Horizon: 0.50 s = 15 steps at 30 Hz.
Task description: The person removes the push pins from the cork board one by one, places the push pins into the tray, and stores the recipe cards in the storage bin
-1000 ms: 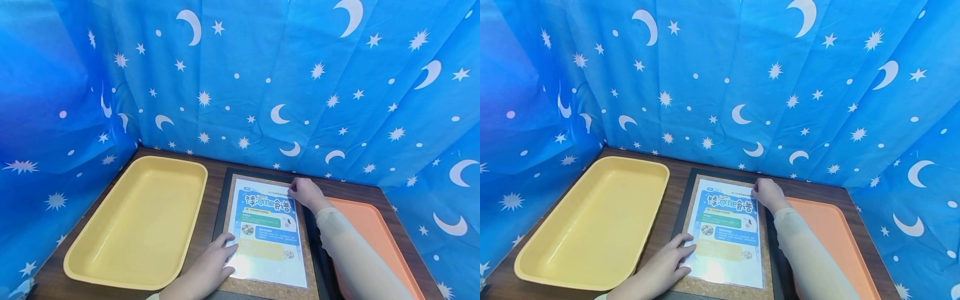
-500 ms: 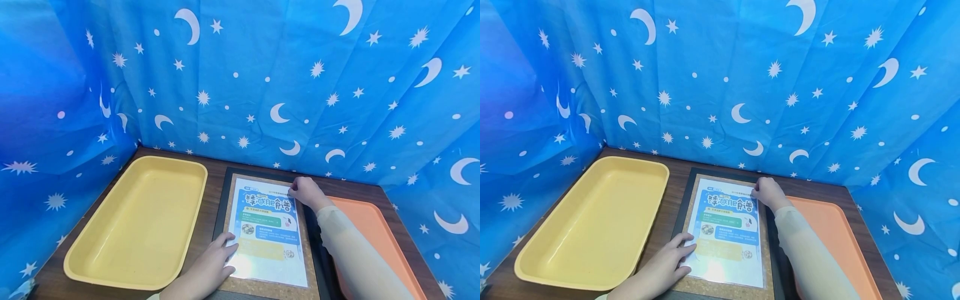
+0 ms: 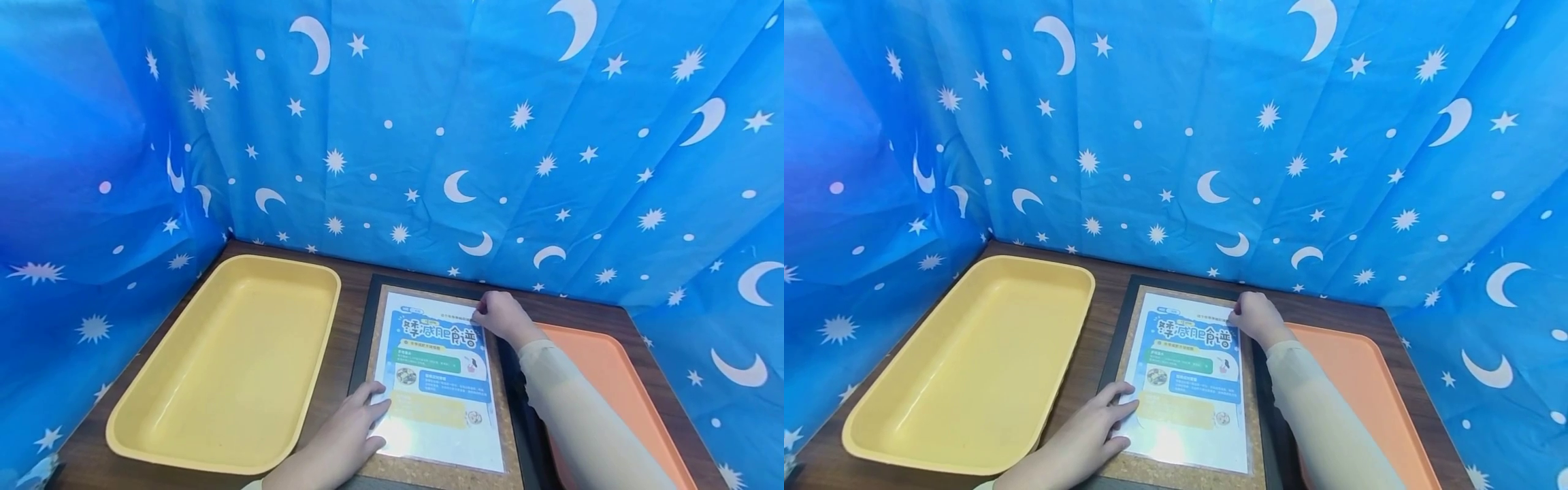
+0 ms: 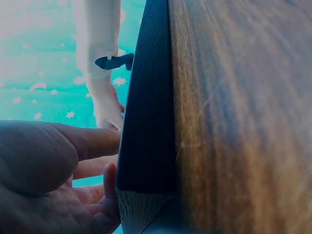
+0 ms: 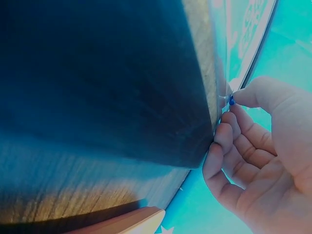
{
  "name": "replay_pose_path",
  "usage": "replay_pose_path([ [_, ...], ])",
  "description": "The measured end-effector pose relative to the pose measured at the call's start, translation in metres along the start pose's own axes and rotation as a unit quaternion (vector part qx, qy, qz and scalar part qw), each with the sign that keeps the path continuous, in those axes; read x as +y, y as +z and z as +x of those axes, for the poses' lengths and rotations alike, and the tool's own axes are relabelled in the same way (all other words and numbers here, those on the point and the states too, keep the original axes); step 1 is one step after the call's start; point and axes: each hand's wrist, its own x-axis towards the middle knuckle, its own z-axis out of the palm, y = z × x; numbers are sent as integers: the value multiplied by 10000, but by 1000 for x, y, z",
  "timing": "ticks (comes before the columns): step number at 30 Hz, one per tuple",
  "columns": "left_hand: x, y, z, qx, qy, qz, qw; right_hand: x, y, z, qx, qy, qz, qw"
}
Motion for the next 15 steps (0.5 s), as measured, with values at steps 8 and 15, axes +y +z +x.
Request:
replay_pose_path([
  [8,1,0,0,38,26,-18,10000,1,1,-1,47,-9,-31,10000],
  [15,1,1,0,91,29,-9,10000,2,1,0,93,1,-38,9999],
])
